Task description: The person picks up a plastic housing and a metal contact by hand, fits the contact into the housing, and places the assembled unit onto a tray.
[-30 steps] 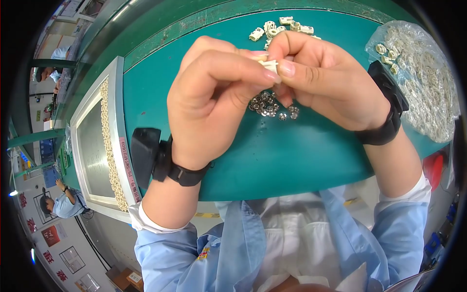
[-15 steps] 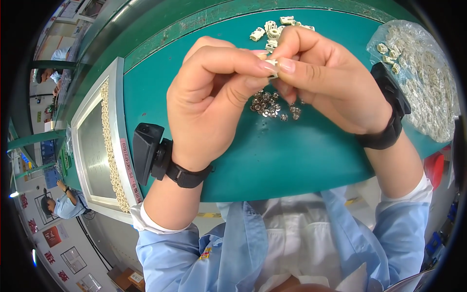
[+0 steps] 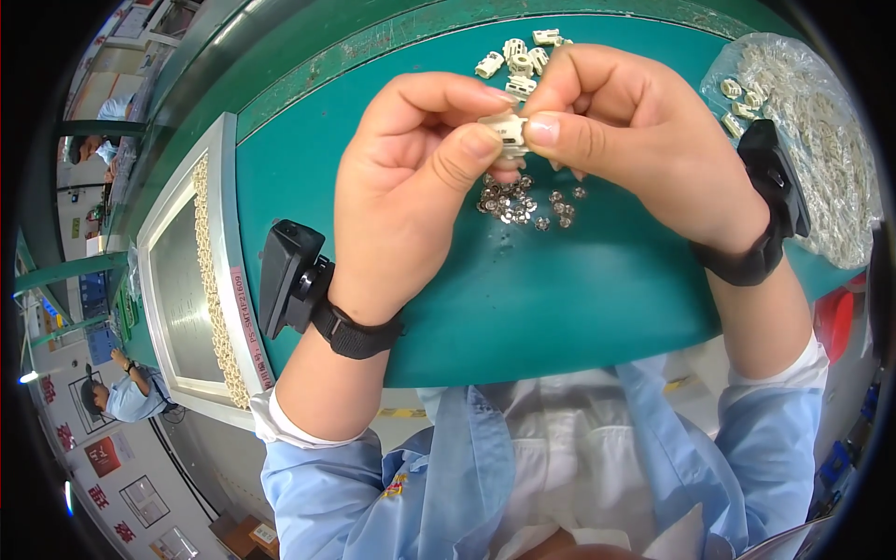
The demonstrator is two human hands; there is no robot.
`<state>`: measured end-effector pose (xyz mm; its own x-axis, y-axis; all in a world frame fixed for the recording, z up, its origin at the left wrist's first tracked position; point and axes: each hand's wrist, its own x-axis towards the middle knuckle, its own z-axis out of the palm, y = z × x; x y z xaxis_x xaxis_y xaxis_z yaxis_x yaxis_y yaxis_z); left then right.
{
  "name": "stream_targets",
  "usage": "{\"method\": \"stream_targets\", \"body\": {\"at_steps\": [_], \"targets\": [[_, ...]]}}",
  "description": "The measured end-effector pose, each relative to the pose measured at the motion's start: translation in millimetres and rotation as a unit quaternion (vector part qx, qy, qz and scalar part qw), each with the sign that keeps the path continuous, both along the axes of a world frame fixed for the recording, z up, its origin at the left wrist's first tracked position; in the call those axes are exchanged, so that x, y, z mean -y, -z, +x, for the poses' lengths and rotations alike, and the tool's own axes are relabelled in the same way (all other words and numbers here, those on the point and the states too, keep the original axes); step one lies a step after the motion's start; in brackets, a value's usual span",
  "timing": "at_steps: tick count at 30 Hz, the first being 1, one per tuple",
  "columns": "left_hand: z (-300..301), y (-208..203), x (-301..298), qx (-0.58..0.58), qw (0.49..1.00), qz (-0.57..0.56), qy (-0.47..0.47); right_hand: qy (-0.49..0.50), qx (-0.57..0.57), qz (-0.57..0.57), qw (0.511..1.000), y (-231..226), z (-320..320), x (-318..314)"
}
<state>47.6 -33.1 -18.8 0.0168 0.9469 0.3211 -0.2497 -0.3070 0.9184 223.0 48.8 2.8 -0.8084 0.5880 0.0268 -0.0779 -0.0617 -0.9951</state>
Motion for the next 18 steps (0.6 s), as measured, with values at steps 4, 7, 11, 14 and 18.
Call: {"method": "stream_targets", "body": {"at_steps": [4, 7, 11, 14, 18], "targets": [[-0.1, 1.7, -2.9, 0.037, 0.997, -0.050, 0.035, 0.024, 0.018, 0.024, 0.999, 1.0, -0.5, 1.5], [-1.1, 2.7, -3.9, 0.063, 0.993, -0.089, 0.048, 0.029, 0.020, 0.025, 0.999, 2.1, -1.4, 1.5], [-3.7, 2.5, -4.2, 0.087, 0.986, -0.119, 0.075, 0.028, 0.017, 0.027, 0.999, 4.2, -3.2, 2.1], [-1.0, -0.7, -4.1, 0.107, 0.981, -0.143, 0.075, 0.037, 0.012, 0.049, 0.998, 6.6, -4.0, 2.9], [-1.9, 2.1, -4.3, 0.029, 0.992, -0.117, 0.043, 0.050, 0.036, 0.068, 0.996, 8.6, -5.6, 4.4]]}}
